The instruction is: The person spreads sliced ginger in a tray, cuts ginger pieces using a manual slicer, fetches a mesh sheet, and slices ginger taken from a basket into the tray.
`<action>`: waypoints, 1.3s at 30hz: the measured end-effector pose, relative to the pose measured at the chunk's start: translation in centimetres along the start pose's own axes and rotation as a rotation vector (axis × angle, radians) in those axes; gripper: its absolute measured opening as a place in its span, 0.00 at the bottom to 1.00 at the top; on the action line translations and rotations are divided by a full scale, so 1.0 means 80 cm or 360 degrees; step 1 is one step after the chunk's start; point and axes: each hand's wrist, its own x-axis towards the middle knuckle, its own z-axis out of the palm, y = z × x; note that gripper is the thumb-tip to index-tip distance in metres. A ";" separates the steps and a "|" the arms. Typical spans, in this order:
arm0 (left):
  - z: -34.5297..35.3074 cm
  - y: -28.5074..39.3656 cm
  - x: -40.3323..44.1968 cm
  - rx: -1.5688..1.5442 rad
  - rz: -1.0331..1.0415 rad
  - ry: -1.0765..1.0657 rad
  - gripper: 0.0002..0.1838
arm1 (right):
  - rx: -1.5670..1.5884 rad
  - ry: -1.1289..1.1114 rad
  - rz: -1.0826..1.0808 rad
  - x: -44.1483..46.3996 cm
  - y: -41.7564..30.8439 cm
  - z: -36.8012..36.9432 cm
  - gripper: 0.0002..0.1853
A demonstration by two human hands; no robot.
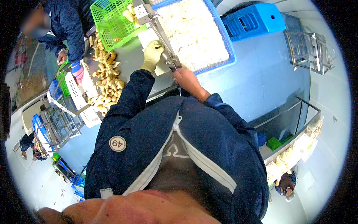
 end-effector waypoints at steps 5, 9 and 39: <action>0.004 -0.047 0.020 -0.0238 -0.0024 -0.0069 0.12 | -0.0006 -0.0006 -0.0063 0.010 0.037 0.016 0.20; 0.012 -0.063 0.027 -0.0333 -0.0064 -0.0084 0.11 | -0.0315 0.0081 -0.0512 0.001 0.019 0.006 0.21; 0.022 0.001 0.014 -0.0177 -0.0229 0.0182 0.11 | -0.0140 -0.0008 -0.0215 0.004 0.028 0.008 0.12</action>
